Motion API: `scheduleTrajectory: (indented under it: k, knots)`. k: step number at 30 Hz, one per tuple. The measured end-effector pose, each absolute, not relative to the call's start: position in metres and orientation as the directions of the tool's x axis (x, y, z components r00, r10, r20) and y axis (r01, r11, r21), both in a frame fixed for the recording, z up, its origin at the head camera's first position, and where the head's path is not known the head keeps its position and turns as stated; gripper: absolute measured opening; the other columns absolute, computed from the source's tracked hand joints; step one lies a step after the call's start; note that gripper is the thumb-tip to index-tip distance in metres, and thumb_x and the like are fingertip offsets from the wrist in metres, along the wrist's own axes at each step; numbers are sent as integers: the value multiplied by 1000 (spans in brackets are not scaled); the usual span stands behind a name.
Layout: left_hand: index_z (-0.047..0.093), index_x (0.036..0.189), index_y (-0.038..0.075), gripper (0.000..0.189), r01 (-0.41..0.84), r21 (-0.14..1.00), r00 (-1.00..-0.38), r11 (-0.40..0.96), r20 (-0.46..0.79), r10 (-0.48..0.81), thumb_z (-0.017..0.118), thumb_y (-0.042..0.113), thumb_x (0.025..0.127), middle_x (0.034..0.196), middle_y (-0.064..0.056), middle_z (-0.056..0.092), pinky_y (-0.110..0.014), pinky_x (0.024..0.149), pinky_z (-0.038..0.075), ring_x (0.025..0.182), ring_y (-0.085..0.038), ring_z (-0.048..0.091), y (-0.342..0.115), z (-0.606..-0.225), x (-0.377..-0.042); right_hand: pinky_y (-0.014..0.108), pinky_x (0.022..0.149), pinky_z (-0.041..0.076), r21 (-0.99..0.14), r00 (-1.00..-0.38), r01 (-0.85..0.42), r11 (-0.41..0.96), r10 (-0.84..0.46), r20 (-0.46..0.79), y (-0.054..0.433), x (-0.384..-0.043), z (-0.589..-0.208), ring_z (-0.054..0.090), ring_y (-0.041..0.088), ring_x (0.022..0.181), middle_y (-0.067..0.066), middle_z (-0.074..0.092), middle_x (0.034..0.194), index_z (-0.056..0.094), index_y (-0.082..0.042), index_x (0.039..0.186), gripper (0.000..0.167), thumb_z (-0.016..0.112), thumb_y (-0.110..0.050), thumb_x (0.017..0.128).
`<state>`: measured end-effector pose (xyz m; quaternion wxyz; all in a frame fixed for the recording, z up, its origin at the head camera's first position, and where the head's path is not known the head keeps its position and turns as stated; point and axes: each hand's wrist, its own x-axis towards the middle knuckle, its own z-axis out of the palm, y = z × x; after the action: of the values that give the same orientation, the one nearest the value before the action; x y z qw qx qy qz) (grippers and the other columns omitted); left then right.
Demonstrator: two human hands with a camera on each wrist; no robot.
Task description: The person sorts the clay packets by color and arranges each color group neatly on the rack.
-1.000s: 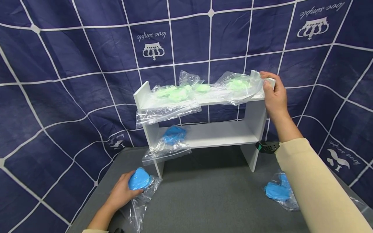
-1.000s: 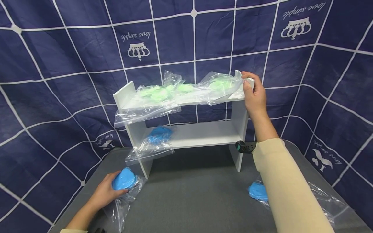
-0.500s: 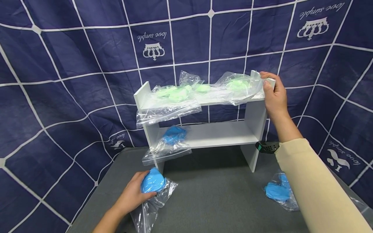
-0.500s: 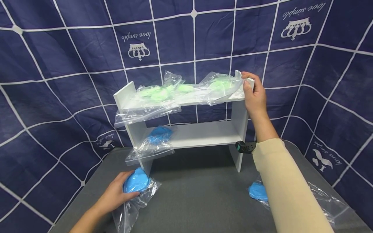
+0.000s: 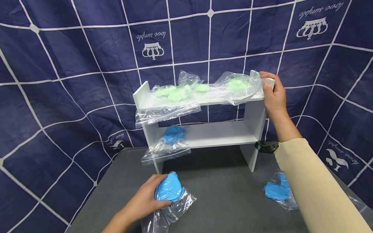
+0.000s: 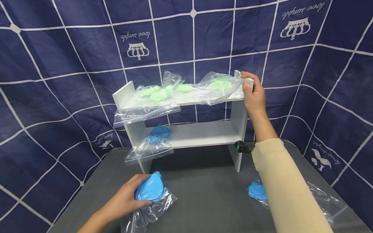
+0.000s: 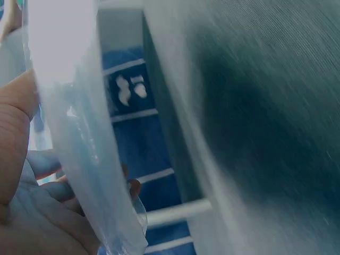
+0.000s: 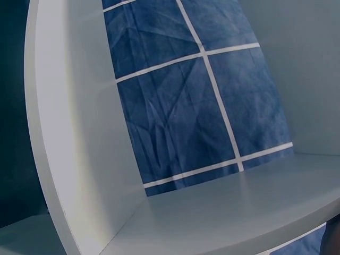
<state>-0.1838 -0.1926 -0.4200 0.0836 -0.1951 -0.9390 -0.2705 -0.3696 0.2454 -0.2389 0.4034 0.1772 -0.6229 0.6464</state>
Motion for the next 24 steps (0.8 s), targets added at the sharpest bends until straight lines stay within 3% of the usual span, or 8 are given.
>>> scheduleTrajectory:
  k: [10, 16, 24]
  knots:
    - [49, 146, 18, 85, 528, 438, -849, 727, 282, 446, 83, 51, 76, 140, 10, 53, -40, 97, 53, 123, -12, 56, -155, -394, -176, 18, 100, 39, -645, -600, -758, 93, 287, 747, 243, -371, -237, 55, 12, 128, -2, 65, 132, 67, -18, 105, 27, 48, -2, 97]
    - [46, 149, 22, 87, 599, 469, -801, 649, 343, 491, 84, 50, 76, 145, 12, 50, -38, 101, 52, 129, -10, 52, -129, -369, -173, 17, 101, 38, -650, -603, -753, 99, 292, 743, 244, -370, -237, 55, 12, 129, -2, 65, 132, 67, -18, 105, 27, 47, -1, 96]
    - [45, 150, 17, 89, 673, 398, -735, 624, 455, 503, 87, 42, 75, 148, 4, 50, -42, 106, 49, 134, -18, 52, -97, -336, -187, 17, 100, 38, -664, -608, -736, 131, 302, 734, 246, -367, -237, 55, 9, 128, -3, 66, 132, 67, -17, 107, 27, 47, -3, 97]
